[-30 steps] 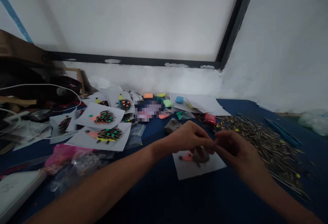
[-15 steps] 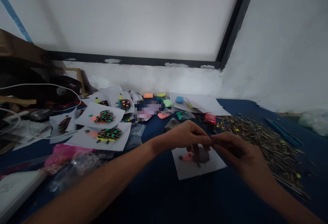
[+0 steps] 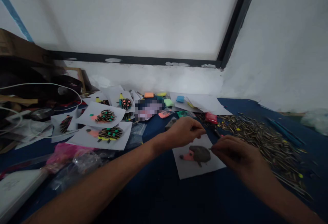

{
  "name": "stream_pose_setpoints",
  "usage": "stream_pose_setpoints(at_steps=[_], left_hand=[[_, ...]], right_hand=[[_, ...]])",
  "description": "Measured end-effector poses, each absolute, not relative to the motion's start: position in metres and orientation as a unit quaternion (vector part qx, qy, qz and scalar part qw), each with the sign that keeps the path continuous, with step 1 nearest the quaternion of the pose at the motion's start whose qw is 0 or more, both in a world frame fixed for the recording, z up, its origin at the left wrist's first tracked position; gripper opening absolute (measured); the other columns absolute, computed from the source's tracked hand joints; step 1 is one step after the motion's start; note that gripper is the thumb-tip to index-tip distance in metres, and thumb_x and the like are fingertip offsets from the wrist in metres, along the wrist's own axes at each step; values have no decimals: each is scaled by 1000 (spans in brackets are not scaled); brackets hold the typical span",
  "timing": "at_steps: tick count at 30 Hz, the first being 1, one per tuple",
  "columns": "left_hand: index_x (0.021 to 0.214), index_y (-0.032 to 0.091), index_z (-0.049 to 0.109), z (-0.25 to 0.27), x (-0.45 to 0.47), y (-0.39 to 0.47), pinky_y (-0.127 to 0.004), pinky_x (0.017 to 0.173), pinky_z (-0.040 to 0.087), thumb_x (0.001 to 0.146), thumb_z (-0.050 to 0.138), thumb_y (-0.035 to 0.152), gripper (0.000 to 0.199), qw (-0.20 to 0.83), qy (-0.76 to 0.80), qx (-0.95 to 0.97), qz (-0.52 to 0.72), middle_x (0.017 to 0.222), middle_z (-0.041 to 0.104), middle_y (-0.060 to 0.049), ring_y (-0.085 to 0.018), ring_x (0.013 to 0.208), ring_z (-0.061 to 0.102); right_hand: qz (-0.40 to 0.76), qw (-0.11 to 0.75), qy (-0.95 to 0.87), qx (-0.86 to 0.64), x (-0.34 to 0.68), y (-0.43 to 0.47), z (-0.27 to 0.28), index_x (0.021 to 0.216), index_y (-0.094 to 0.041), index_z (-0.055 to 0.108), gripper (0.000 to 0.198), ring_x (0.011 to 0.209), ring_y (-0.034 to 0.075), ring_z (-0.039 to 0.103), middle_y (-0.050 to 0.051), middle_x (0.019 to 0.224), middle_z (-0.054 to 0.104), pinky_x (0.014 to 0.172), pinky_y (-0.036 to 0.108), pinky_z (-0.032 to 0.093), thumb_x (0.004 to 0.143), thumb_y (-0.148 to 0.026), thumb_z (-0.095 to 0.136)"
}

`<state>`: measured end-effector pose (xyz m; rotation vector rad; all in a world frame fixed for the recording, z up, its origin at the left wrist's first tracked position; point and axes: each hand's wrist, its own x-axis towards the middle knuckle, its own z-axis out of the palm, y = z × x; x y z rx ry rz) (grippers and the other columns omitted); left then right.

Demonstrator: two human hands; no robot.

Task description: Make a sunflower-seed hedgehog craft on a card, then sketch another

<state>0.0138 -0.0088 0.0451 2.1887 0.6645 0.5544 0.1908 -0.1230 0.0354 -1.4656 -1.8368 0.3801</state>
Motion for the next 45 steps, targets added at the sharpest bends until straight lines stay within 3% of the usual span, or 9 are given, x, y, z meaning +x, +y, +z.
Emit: stream_pose_setpoints(at_steps=[4,13,27,33,38,45], left_hand=[[89,15,71,30,9,6,-27,80,45,85,50,15,22,159,294,922,197,95,68,-7,-19,89,61],[90,15,68,14,6,6,-29,77,44,88,46,18,23,37,251,948,190,94,62,-8,-19,87,57],[89,16,65,6,5,7,-29,78,42,89,45,18,20,12,244,946,212,93,59,-5,-17,86,54],[89,16,65,6,6,7,-30,77,43,89,45,18,19,6,245,947,208,93,60,-6,-17,86,54],[89,16,64,5,5,8,-29,77,42,89,44,18,20,3,242,946,214,93,60,-6,-18,86,54],[89,16,64,5,5,7,-30,78,43,89,44,18,20,12,247,946,211,94,60,-6,-18,87,54]], right_hand=[[93,282,-761,-577,192,-128,30,79,-26,67,15,58,15,57,3,77,63,50,27,42,86,-31,55],[-21,205,-813,-544,187,-135,24,81,-24,62,18,67,16,61,3,77,61,56,27,43,90,-24,47],[-110,173,-842,-499,183,-133,20,80,-23,59,21,61,14,59,2,73,59,49,23,38,90,-17,42],[-162,155,-850,-477,180,-137,20,93,-23,58,23,60,15,58,2,73,59,45,23,35,92,-15,37],[-170,119,-854,-478,180,-139,16,85,-22,57,21,61,18,58,4,75,59,46,25,38,89,-13,39],[-189,135,-851,-471,172,-147,19,85,-20,59,22,61,19,61,6,76,60,42,25,43,82,-9,40]])
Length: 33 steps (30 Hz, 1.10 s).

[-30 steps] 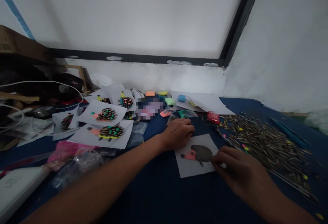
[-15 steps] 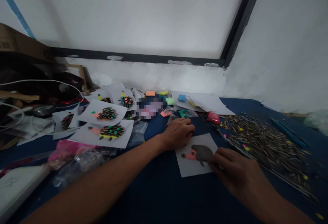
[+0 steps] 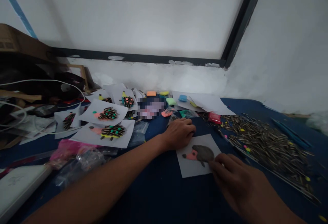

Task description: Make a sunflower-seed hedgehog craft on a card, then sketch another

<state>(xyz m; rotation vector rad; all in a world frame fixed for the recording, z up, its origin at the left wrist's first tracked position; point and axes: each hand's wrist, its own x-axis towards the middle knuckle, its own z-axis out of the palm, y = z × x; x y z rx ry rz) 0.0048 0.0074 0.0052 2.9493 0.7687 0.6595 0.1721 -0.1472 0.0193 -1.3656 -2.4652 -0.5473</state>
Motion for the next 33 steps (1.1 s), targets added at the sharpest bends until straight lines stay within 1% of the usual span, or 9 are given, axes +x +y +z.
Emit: stream_pose_setpoints(at_steps=[2,5,7,11,17,21,25,30,33], left_hand=[[89,16,64,5,5,8,-30,78,43,89,45,18,19,12,246,946,212,95,59,-6,-18,88,54],[90,16,64,5,5,8,-29,78,43,89,45,18,19,12,245,946,213,95,59,-6,-17,88,54],[91,16,64,5,5,8,-29,78,43,89,45,18,20,10,244,946,214,94,59,-6,-17,88,55],[91,17,64,3,5,8,-29,78,43,89,45,18,20,5,243,945,217,94,60,-6,-17,88,55],[92,16,64,6,5,7,-30,79,43,90,44,19,20,-1,243,948,207,96,60,-7,-18,88,55],[92,15,63,7,5,6,-30,79,43,91,43,19,21,-6,238,951,199,96,59,-7,-18,88,54],[91,15,62,7,5,6,-30,79,44,91,43,18,19,-9,235,951,199,96,58,-7,-18,88,53],[90,14,63,8,6,5,-30,77,44,91,43,17,20,-7,239,953,185,96,59,-8,-18,88,53],[89,14,64,9,7,5,-29,75,43,92,43,17,21,-5,235,956,176,95,60,-8,-18,87,54]], right_hand=[[-210,138,-846,-470,170,-152,19,92,-19,60,28,64,19,63,7,79,62,44,26,46,80,-7,38],[-235,135,-838,-472,167,-158,18,98,-18,60,32,61,19,62,8,77,62,44,27,48,79,-8,37],[-238,138,-836,-474,167,-162,17,98,-18,60,31,59,19,61,8,77,63,45,28,50,80,-9,37],[-235,154,-834,-475,168,-166,17,98,-17,62,31,63,18,64,9,83,66,49,28,53,82,-10,36],[-233,153,-829,-485,167,-167,18,92,-19,66,32,62,18,65,9,82,68,49,29,54,82,-12,36],[-227,158,-831,-483,166,-165,21,92,-21,67,34,65,18,66,9,85,69,51,27,55,83,-13,36],[-220,162,-830,-487,169,-165,22,88,-20,69,32,63,18,66,9,83,69,48,27,54,84,-15,37],[-202,167,-831,-491,170,-167,26,90,-22,69,32,62,19,65,9,81,68,47,27,53,85,-16,38],[-208,162,-821,-506,173,-161,37,93,-23,69,31,56,17,63,8,76,68,41,25,47,89,-20,39]])
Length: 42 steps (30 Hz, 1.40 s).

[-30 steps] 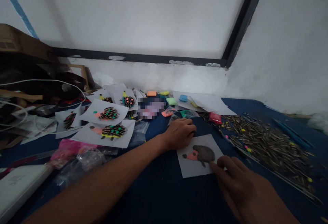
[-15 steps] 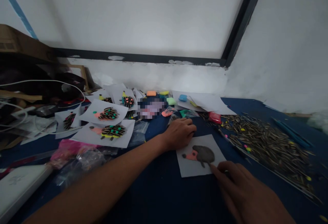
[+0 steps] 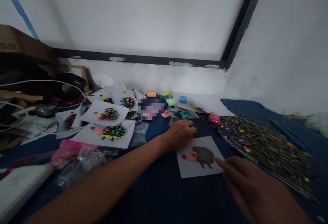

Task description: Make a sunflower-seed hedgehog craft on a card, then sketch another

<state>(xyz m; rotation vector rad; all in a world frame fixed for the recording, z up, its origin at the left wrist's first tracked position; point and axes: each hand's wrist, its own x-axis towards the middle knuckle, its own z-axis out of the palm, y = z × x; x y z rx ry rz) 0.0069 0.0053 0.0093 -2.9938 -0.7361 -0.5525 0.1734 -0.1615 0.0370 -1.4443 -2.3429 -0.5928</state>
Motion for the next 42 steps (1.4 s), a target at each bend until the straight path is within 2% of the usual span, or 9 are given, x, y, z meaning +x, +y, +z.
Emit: stream_pose_setpoints(at_steps=[4,7,11,17,23,31,34,38,42], left_hand=[[88,15,64,11,7,6,-29,76,43,91,43,13,21,20,-207,-965,-162,96,60,-7,-17,86,54],[91,16,64,13,8,5,-29,78,42,92,44,14,21,19,-178,-972,-151,98,60,-7,-17,88,55],[92,15,65,17,8,4,-27,79,42,95,43,19,22,-14,-188,-968,-163,97,62,-7,-16,89,56],[88,17,67,30,5,10,-23,72,42,85,60,22,10,-133,-217,-958,-134,96,63,-5,-14,85,58],[81,16,64,31,9,13,-25,72,42,78,57,14,8,-134,-241,-958,-83,90,65,-4,-15,82,58],[82,15,63,28,14,3,-31,85,40,85,51,14,13,-117,-265,-951,-110,94,66,-4,-16,89,58],[83,16,63,24,16,3,-34,90,38,86,51,14,13,-125,-267,-948,-122,94,66,-3,-16,89,58],[82,16,64,18,18,4,-30,84,40,85,51,14,13,-132,-262,-944,-149,93,66,-3,-15,87,59],[82,16,64,16,18,4,-30,83,41,86,50,14,14,-121,-255,-946,-160,92,65,-3,-15,84,59]], right_hand=[[-227,120,-808,-530,187,-133,56,91,-23,70,30,58,18,64,7,77,69,43,26,40,91,-28,41],[-148,43,-785,-600,199,-99,70,80,-22,69,26,62,17,63,5,73,69,52,26,39,89,-29,45],[-131,-3,-715,-687,211,-62,77,73,-20,66,31,59,19,60,8,71,69,50,27,29,90,-32,42],[-87,19,-703,-705,237,-54,63,77,-20,67,28,64,20,61,8,76,71,51,27,29,87,-30,43],[-44,37,-687,-724,256,-57,59,82,-21,71,23,68,22,64,8,78,73,53,27,34,83,-27,49],[19,6,-708,-706,267,-60,59,78,-20,71,16,63,18,63,5,71,71,55,26,36,80,-19,55],[8,-17,-705,-709,263,-62,58,76,-20,69,17,62,17,62,5,70,70,54,26,33,81,-16,54],[-7,-21,-708,-706,259,-62,56,70,-19,64,20,59,16,59,6,69,67,53,26,31,83,-15,50],[-56,20,-708,-704,257,-61,56,70,-19,60,18,59,17,57,6,69,66,50,26,30,83,-20,48]])
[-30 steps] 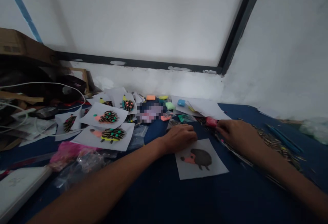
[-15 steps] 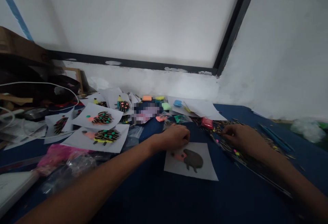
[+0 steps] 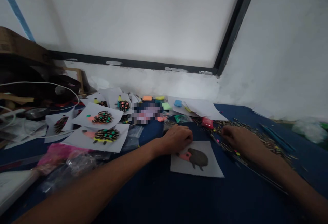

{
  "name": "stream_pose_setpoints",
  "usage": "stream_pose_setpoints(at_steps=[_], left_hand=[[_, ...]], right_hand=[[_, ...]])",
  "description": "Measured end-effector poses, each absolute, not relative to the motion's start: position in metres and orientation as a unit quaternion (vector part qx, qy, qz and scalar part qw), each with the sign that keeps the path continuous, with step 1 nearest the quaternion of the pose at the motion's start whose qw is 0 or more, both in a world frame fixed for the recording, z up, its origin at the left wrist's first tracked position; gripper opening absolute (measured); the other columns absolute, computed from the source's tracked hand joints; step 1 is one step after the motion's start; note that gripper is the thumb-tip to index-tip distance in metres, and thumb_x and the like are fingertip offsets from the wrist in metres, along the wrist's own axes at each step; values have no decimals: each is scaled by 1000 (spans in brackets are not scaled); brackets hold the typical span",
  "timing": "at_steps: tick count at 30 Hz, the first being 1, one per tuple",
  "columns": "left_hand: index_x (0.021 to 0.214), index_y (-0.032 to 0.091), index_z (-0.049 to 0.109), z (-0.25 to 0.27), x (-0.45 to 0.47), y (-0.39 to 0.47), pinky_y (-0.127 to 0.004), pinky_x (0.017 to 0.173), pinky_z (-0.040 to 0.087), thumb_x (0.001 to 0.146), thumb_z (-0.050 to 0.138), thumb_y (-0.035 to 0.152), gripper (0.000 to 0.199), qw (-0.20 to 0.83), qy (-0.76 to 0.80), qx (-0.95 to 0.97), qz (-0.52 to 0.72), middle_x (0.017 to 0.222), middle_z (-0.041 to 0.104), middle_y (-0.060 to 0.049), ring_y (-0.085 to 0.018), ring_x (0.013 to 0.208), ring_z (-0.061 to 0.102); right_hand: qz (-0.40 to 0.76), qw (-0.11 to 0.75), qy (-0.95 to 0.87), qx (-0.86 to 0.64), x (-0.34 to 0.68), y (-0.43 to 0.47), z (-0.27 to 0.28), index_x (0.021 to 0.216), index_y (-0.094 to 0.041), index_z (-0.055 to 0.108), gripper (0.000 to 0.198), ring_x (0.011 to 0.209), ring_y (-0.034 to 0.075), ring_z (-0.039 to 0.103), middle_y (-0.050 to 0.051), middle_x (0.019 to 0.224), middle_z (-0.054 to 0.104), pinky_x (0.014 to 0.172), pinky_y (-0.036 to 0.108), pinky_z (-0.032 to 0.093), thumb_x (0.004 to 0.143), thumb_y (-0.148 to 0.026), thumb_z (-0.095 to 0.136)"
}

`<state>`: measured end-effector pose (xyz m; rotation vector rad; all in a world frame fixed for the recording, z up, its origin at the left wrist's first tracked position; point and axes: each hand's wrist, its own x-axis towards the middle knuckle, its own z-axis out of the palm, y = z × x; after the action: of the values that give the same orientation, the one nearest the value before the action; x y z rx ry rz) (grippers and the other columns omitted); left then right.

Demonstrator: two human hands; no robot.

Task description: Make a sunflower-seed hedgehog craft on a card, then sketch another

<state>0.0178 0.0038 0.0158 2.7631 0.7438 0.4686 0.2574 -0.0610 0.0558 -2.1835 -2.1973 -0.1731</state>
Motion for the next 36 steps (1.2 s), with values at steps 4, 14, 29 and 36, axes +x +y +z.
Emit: stream_pose_setpoints(at_steps=[4,14,29,36], left_hand=[[83,16,64,17,18,2,-28,82,41,88,50,14,15,104,239,951,165,92,65,-4,-15,84,58],[90,17,66,11,18,1,-27,78,40,88,54,16,13,86,239,951,178,93,65,-3,-15,85,58],[88,17,66,7,17,2,-27,78,40,90,52,18,14,91,229,948,202,91,64,-2,-15,84,58],[87,17,67,4,16,5,-25,76,41,87,54,14,14,112,216,943,226,88,64,-2,-13,82,57]], right_hand=[[-39,134,-729,-671,245,-65,61,76,-20,61,22,60,18,58,6,73,67,53,27,37,86,-30,45],[197,252,-758,-569,199,-76,38,81,-19,70,19,61,15,60,2,71,69,55,26,44,82,-31,55],[154,266,-785,-537,186,-74,23,80,-22,72,20,67,15,64,2,77,71,60,25,46,83,-24,52],[152,245,-792,-539,187,-73,20,81,-23,71,20,70,15,63,3,80,69,60,25,46,85,-24,51]])
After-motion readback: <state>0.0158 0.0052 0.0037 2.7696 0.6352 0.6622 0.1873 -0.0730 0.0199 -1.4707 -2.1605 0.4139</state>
